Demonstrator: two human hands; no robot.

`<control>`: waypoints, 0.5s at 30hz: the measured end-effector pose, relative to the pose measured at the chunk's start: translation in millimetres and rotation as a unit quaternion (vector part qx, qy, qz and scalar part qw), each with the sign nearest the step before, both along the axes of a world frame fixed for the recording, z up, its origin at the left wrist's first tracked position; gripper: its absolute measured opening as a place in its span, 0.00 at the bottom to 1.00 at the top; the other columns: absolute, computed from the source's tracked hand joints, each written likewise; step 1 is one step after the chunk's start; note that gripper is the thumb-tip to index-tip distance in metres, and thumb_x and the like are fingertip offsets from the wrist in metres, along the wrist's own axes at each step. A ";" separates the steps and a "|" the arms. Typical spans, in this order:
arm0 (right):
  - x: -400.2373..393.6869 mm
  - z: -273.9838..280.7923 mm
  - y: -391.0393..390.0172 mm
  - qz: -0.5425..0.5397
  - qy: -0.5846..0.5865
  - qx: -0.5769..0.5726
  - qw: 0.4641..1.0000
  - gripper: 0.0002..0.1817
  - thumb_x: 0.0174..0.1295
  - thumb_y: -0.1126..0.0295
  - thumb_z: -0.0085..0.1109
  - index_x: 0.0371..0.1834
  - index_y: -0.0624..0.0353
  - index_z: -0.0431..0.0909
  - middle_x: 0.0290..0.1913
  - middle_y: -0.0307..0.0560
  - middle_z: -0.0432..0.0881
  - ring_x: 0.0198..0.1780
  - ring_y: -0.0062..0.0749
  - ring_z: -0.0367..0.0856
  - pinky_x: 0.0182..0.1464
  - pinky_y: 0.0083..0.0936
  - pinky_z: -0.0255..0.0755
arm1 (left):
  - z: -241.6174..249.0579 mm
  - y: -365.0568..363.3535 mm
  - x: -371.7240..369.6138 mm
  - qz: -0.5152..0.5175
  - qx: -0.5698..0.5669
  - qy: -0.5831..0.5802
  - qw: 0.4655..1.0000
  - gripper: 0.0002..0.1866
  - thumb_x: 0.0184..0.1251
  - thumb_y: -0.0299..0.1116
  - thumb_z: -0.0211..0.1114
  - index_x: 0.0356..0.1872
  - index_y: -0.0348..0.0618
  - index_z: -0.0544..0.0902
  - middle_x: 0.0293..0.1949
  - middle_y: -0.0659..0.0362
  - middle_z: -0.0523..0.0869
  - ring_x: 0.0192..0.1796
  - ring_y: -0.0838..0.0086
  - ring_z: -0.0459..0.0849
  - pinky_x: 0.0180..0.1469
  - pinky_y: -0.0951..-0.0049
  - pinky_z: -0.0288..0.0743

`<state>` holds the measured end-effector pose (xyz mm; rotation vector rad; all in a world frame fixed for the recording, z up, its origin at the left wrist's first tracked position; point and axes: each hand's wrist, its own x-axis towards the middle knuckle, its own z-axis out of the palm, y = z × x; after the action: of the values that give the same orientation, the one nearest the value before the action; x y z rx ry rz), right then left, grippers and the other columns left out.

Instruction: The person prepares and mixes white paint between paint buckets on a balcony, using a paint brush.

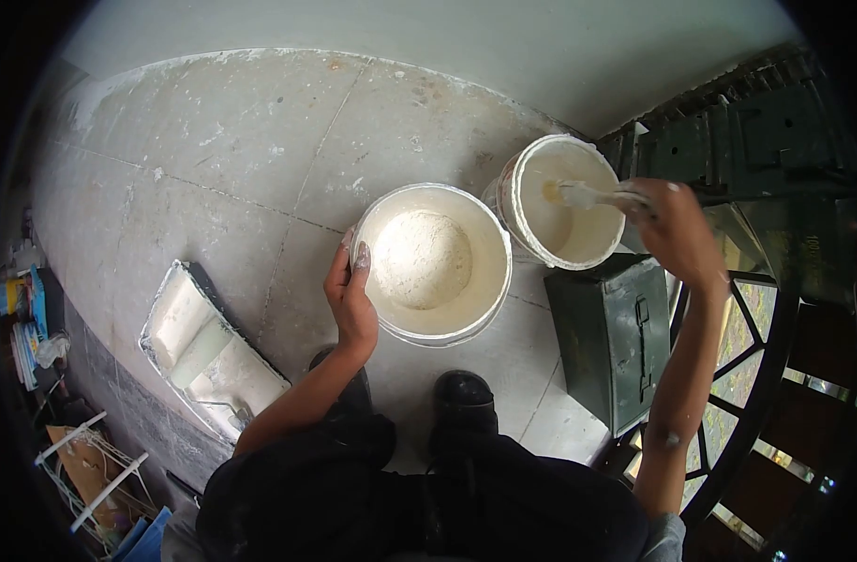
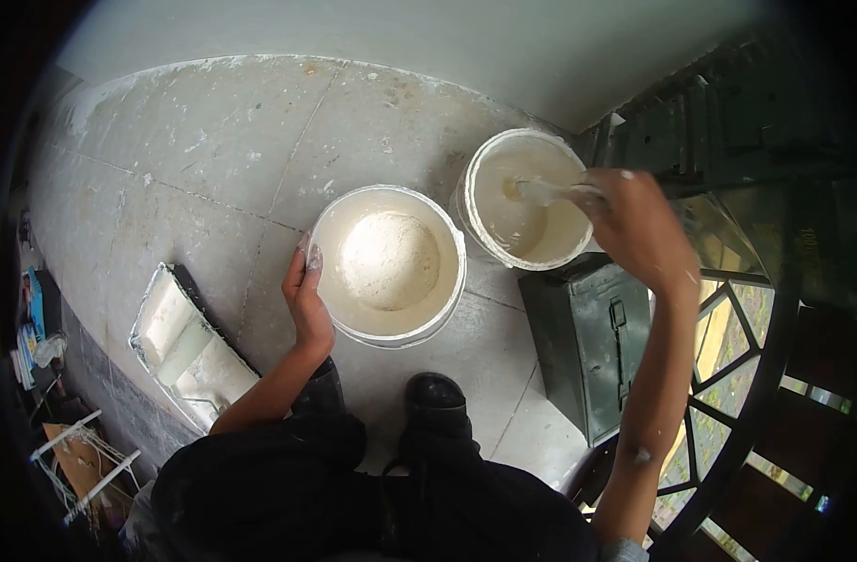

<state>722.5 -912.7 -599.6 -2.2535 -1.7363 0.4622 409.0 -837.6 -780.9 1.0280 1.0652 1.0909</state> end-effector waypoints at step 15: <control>-82.4 54.9 -10.9 0.155 0.013 0.002 0.988 0.14 0.52 0.80 0.63 0.43 0.69 0.80 0.34 0.58 0.82 0.30 0.52 0.82 0.32 0.33 0.75 | -2.6 0.2 -0.7 -0.001 -0.001 -0.020 1.000 0.22 0.73 0.31 0.54 0.62 0.26 0.71 0.54 0.52 0.80 0.55 0.77 0.74 0.61 0.77 0.64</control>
<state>640.0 -923.6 -544.7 -1.9685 -2.0817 0.5468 408.3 -837.3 -783.5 1.0000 1.0329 1.1048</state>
